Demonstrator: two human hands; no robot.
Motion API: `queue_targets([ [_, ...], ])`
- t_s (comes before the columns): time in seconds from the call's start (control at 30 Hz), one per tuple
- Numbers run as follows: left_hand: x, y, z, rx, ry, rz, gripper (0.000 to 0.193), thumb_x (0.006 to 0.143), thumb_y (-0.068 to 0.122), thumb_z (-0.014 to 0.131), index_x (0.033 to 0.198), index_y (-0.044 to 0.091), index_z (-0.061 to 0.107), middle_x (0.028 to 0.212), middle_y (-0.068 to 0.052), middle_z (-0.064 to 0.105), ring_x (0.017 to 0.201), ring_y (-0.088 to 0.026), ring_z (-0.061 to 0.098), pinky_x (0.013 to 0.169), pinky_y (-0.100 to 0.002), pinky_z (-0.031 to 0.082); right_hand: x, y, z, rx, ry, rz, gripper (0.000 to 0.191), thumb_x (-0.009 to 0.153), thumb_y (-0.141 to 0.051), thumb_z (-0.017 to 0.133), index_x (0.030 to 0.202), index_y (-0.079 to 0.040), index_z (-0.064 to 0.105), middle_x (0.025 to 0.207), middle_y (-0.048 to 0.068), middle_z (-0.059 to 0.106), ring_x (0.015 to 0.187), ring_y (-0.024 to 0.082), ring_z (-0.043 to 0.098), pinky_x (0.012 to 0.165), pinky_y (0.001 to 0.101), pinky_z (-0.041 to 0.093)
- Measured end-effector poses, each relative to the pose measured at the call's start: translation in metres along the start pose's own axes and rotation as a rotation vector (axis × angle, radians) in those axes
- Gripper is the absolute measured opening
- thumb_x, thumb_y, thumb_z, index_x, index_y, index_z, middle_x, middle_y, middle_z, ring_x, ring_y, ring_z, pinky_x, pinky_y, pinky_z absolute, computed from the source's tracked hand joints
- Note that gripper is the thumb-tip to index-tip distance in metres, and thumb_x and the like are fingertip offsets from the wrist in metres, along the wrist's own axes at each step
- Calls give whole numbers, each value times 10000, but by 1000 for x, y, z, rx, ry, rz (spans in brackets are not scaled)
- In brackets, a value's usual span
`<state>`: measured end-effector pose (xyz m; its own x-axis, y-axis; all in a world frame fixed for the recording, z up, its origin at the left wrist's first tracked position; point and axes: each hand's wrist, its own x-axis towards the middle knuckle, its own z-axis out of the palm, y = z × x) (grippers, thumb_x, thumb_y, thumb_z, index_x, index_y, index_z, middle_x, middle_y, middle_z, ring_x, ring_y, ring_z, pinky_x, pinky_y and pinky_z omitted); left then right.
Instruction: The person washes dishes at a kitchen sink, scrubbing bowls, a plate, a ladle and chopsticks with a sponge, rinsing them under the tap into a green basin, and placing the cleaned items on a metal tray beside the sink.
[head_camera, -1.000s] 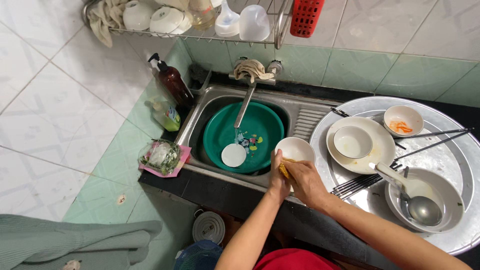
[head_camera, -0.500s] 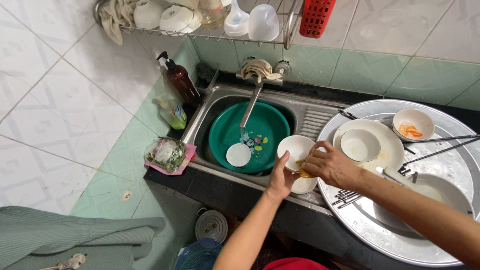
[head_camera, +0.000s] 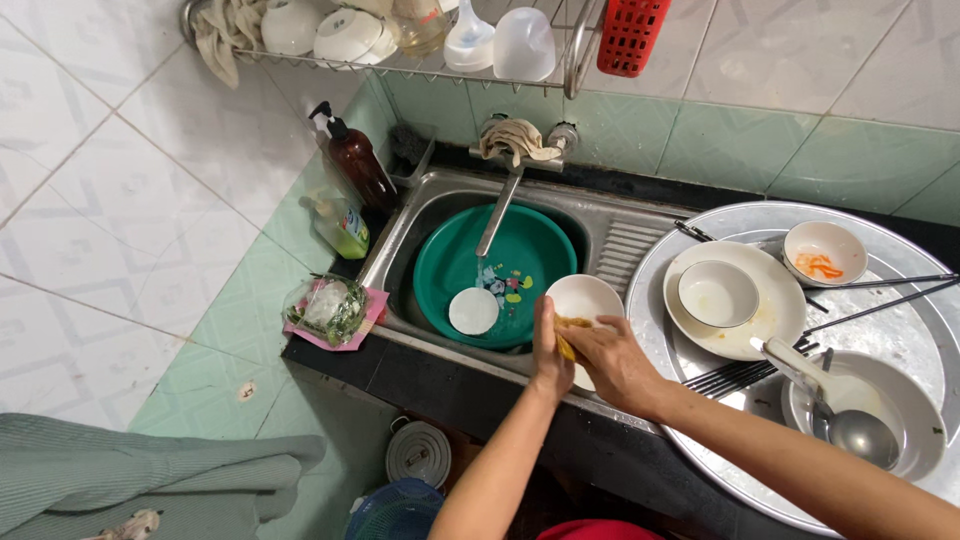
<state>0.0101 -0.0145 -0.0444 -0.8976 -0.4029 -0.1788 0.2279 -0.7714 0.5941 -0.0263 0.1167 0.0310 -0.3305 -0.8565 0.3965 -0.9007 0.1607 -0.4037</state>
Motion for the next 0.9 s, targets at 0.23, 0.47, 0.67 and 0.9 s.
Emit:
queue_targets([
  [0.23,0,34,-9,296,-77,-277,605,952,589,562,1368,155,500,1282,-103,597,1154,-256,659,756,-423,638,-5,38,-30,-278,-392,-252,657,746,-93,740,1388,-143,608,1384,80,669,1263,186,597,1183,638,183],
  [0.47,-1,33,-2,325,-125,-322,608,912,527,613,1356,142,460,1293,-114,568,1136,-279,661,695,-475,654,-10,49,-20,-380,-243,-265,586,761,-147,761,1317,-51,604,1283,123,695,1265,245,610,1142,557,275],
  [0.67,8,6,-4,341,-24,-71,593,946,488,644,1401,155,458,1309,-115,553,1156,-241,649,822,-380,628,-12,42,-7,-40,-244,37,479,829,-168,786,1288,-155,650,1211,46,749,1193,197,678,1143,489,339],
  [0.9,11,11,-3,167,-114,-208,572,950,479,617,1362,108,479,1286,-117,583,1138,-254,644,784,-431,623,6,35,-27,-260,-166,-170,841,594,-290,862,1368,-78,608,1360,163,668,1268,297,618,1106,610,285],
])
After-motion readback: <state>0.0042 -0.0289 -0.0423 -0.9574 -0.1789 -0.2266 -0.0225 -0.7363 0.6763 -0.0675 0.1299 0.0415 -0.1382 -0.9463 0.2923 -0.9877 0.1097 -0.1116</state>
